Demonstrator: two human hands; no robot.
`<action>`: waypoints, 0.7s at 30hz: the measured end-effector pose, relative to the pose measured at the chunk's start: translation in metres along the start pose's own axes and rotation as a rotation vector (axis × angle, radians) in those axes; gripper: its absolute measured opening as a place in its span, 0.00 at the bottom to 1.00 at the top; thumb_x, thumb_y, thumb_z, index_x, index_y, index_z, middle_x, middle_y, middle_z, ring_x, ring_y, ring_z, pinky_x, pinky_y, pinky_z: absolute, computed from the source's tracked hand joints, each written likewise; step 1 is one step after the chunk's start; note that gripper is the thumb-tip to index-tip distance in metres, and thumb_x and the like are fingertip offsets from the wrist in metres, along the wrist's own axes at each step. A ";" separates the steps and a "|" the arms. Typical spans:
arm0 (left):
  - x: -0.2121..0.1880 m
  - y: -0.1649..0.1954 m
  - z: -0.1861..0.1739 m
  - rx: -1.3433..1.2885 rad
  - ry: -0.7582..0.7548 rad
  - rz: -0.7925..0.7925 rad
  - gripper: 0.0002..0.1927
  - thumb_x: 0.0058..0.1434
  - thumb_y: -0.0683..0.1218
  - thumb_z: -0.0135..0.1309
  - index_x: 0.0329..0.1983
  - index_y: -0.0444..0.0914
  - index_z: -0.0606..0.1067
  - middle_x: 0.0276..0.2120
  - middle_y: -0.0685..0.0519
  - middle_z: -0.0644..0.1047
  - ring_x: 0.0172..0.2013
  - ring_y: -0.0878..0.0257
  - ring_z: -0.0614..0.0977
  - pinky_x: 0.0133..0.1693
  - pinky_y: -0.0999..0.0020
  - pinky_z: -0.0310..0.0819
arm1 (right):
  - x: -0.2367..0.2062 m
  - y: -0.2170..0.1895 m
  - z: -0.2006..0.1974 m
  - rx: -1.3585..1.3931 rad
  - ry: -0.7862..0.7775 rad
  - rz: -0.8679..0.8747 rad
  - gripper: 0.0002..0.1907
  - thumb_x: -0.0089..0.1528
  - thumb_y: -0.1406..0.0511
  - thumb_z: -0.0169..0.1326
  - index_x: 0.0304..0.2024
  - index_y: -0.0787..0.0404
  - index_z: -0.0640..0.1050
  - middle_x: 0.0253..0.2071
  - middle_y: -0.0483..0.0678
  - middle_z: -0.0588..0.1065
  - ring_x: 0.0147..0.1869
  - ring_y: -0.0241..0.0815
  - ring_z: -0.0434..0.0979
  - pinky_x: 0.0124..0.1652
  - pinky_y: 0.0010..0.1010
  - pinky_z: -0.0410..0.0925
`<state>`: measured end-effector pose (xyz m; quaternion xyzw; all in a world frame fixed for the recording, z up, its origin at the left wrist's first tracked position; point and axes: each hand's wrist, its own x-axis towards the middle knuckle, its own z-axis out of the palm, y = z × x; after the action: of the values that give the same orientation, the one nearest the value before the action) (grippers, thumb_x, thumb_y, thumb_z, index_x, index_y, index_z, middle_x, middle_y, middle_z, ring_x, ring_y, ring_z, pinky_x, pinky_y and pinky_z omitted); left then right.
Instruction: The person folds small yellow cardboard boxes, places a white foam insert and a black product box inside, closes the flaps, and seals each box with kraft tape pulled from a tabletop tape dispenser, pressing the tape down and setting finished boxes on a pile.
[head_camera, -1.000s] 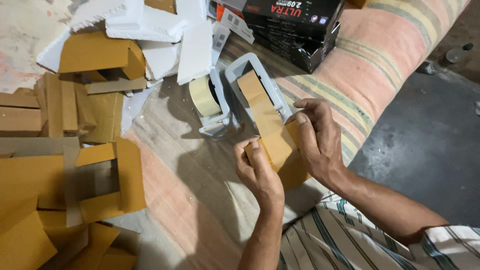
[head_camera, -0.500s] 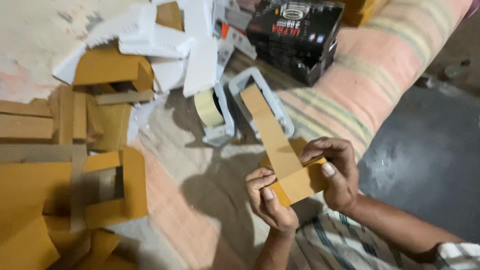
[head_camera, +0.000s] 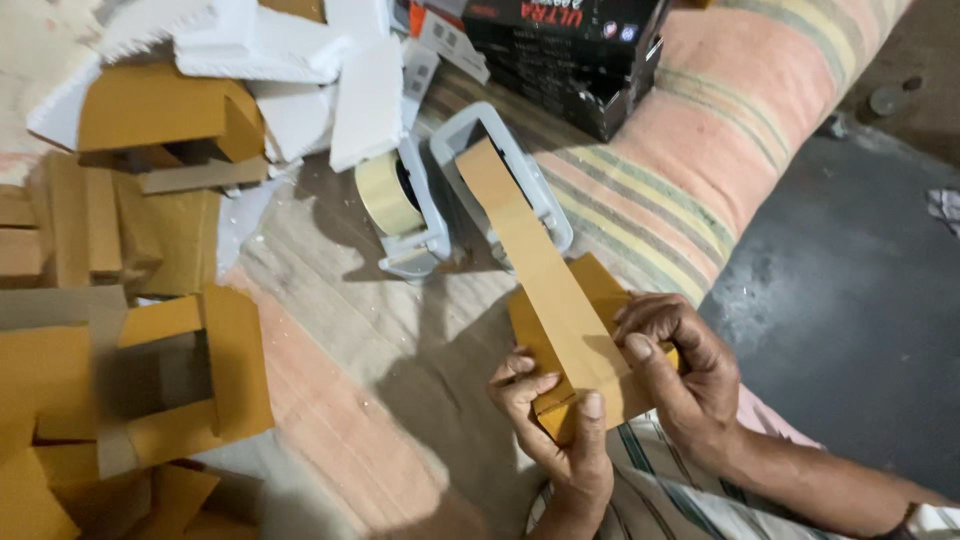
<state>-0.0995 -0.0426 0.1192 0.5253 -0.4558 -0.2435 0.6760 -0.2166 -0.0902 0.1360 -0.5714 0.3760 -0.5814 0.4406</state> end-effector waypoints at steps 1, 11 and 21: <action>-0.002 0.002 -0.003 -0.105 0.026 -0.077 0.18 0.68 0.53 0.57 0.48 0.36 0.68 0.54 0.44 0.67 0.63 0.51 0.68 0.68 0.52 0.58 | -0.001 0.000 -0.003 0.047 -0.010 -0.003 0.11 0.74 0.66 0.52 0.37 0.62 0.71 0.41 0.47 0.74 0.49 0.41 0.74 0.66 0.39 0.65; 0.046 -0.030 -0.020 -0.675 0.068 -1.052 0.24 0.58 0.44 0.58 0.58 0.39 0.71 0.51 0.47 0.75 0.50 0.58 0.79 0.49 0.61 0.76 | 0.061 0.015 -0.033 -0.227 -0.247 1.011 0.22 0.63 0.56 0.54 0.55 0.62 0.71 0.45 0.53 0.76 0.51 0.46 0.77 0.52 0.35 0.71; 0.069 -0.091 -0.019 -0.679 -0.153 -0.959 0.30 0.52 0.49 0.62 0.58 0.36 0.69 0.47 0.47 0.76 0.46 0.57 0.80 0.47 0.60 0.79 | 0.095 0.066 -0.006 -0.235 -0.314 1.061 0.32 0.61 0.59 0.55 0.67 0.61 0.66 0.53 0.59 0.78 0.48 0.48 0.82 0.45 0.37 0.76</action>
<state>-0.0367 -0.1191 0.0588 0.4078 -0.1117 -0.6912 0.5860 -0.2130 -0.2015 0.1054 -0.4289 0.6037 -0.1428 0.6566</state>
